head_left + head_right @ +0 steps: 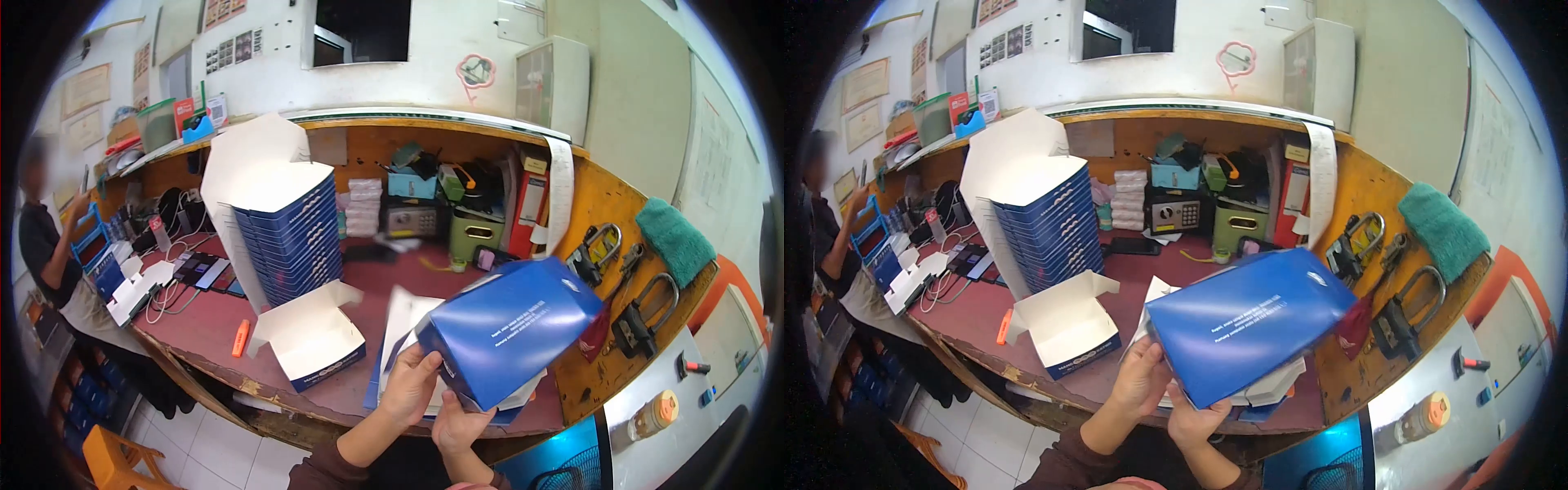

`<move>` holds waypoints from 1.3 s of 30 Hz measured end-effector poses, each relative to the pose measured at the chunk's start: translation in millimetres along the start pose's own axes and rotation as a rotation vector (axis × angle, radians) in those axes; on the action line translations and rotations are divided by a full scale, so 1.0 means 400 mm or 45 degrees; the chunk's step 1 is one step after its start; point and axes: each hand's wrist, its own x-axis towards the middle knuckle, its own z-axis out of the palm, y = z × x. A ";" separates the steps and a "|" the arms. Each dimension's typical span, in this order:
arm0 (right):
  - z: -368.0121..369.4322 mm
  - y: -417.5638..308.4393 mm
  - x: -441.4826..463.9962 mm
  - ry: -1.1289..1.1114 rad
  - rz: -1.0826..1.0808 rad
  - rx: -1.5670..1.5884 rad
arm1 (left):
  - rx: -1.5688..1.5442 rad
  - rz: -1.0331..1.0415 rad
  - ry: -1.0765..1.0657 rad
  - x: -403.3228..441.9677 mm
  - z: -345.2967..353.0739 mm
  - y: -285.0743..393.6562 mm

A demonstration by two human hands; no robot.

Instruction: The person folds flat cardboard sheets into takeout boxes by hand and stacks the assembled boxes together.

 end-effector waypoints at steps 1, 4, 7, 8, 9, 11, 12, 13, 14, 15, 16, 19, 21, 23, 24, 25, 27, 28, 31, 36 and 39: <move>-0.008 0.004 0.005 -0.049 0.012 -0.012 | -0.166 -0.124 0.042 -0.007 0.022 0.025; -0.085 0.026 0.014 -0.264 0.028 -0.561 | -0.347 -0.382 0.211 -0.006 0.013 0.073; -0.117 -0.002 0.070 -0.806 -0.533 -1.258 | -0.267 -0.413 0.161 0.007 -0.073 0.100; -0.173 -0.001 0.066 -0.647 -0.196 -1.087 | -0.261 -0.396 0.183 0.005 -0.107 0.120; -0.236 -0.018 0.080 -0.539 0.102 -0.911 | -0.107 -0.418 0.094 0.002 -0.147 0.143; -0.250 -0.063 0.136 -0.353 0.475 0.287 | 0.151 -0.477 -0.090 0.000 -0.192 0.205; -0.176 -0.125 0.159 -0.155 0.511 0.411 | 0.159 -0.463 -0.074 0.002 -0.193 0.220; -0.215 -0.117 0.165 -0.165 0.522 0.426 | 0.302 -0.425 -0.150 0.002 -0.192 0.232; -0.297 -0.111 0.176 -0.456 0.463 0.241 | 0.446 -0.386 -0.225 0.004 -0.190 0.243; -0.335 -0.107 0.167 -0.608 0.436 0.160 | 0.587 -0.419 -0.252 0.009 -0.193 0.251; -0.373 -0.104 0.159 -0.757 0.396 0.080 | 0.603 -0.406 -0.233 0.013 -0.195 0.252; -0.334 -0.121 0.152 -0.453 0.568 -0.057 | 0.816 -0.446 -0.252 0.031 -0.197 0.259; -0.285 -0.129 0.170 -0.530 0.563 -0.025 | 0.921 -0.468 -0.247 0.046 -0.216 0.253; -0.266 -0.122 0.167 -0.487 0.602 -0.022 | 0.903 -0.456 -0.225 0.064 -0.236 0.226; -0.253 -0.116 0.167 -0.457 0.606 -0.026 | 0.852 -0.468 -0.230 0.072 -0.238 0.215; -0.243 -0.109 0.162 -0.425 0.601 -0.028 | 0.860 -0.461 -0.198 0.071 -0.234 0.210; -0.227 -0.092 0.150 -0.341 0.564 -0.026 | 0.318 -0.356 -0.267 0.065 -0.212 0.196; -0.211 -0.081 0.143 -0.290 0.521 -0.025 | 0.325 -0.345 -0.252 0.058 -0.198 0.189; -0.180 -0.056 0.117 -0.148 0.389 -0.028 | -0.245 -0.359 -0.585 0.033 -0.166 0.127; -0.138 -0.035 0.083 0.038 0.181 -0.050 | 0.038 -0.680 -0.536 -0.038 -0.111 -0.050; -0.134 -0.013 0.059 0.190 0.075 -0.242 | -0.891 -0.811 -0.470 -0.042 -0.095 -0.086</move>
